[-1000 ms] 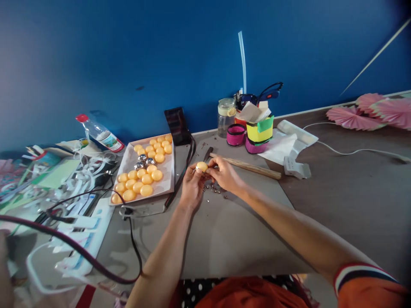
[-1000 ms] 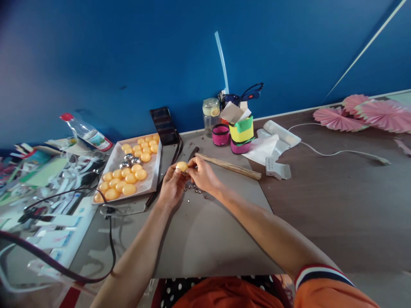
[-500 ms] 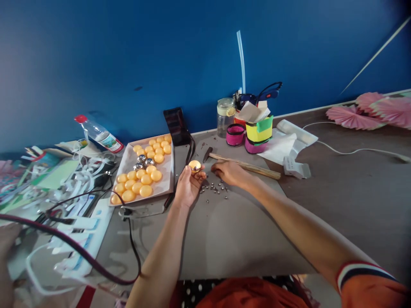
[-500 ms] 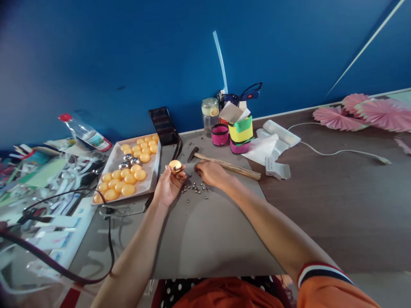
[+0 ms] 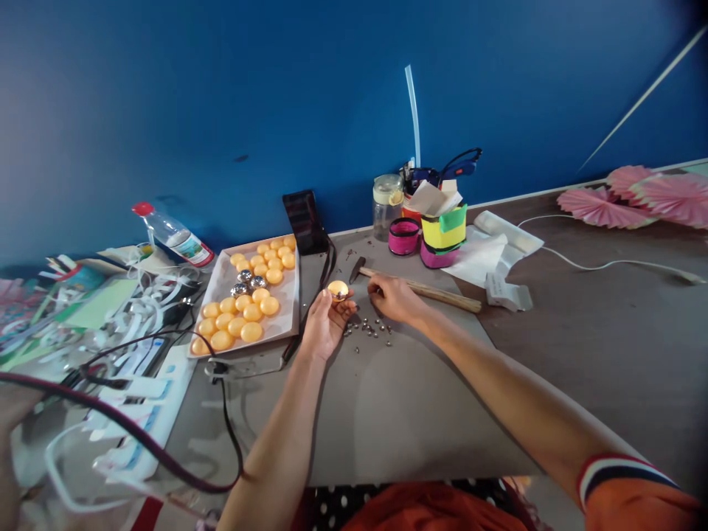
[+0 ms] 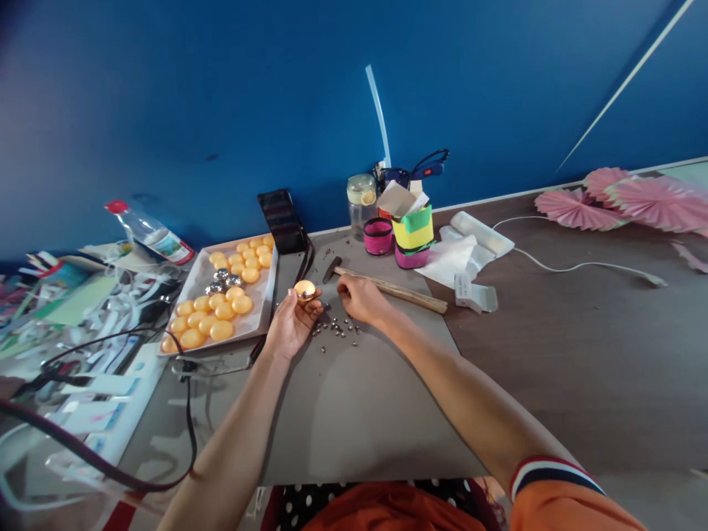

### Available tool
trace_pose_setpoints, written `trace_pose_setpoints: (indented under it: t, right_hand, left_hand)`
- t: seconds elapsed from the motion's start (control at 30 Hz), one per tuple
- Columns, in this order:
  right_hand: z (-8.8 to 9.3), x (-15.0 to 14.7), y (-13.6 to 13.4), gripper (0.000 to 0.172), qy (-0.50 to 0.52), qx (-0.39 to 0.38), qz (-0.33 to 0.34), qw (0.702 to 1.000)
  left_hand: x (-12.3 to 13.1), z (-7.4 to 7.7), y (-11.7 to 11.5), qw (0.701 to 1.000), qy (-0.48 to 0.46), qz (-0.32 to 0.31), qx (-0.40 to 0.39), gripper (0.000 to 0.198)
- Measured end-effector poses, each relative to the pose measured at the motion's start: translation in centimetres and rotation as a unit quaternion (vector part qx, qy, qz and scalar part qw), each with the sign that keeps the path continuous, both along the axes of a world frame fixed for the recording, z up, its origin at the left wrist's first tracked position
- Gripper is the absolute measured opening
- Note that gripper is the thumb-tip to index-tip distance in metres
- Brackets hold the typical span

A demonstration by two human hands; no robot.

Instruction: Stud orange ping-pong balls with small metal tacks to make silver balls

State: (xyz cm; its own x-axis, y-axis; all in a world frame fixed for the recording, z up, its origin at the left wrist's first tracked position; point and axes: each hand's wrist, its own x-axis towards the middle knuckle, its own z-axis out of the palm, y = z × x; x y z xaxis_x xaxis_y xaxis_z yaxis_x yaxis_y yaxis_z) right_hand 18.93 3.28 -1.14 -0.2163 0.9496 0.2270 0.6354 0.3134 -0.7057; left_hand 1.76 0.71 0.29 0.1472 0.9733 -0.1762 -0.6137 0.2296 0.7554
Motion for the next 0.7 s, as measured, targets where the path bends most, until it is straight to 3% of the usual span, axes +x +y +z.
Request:
trace_pose_setpoints:
  t: [0.13, 0.3, 0.57, 0.7]
  right_hand:
    - [0.9, -0.2, -0.1, 0.016, 0.126, -0.071, -0.017, 0.989]
    - [2.0, -0.3, -0.4, 0.013, 0.244, -0.158, 0.025, 0.957]
    - [2.8, -1.6, -1.3, 0.02, 0.459, -0.22, 0.116, 0.853]
    - [3.0, -2.1, -1.6, 0.014, 0.441, -0.187, 0.085, 0.874]
  left_hand:
    - [0.0, 0.0, 0.0, 1.0, 0.002, -0.002, -0.001, 0.031]
    - [-0.2, -0.4, 0.1, 1.0, 0.003, -0.012, 0.005, 0.032]
    - [-0.2, -0.5, 0.1, 0.999, -0.008, -0.029, 0.016, 0.03]
    - [0.0, -0.4, -0.1, 0.999, 0.008, -0.032, 0.02, 0.028]
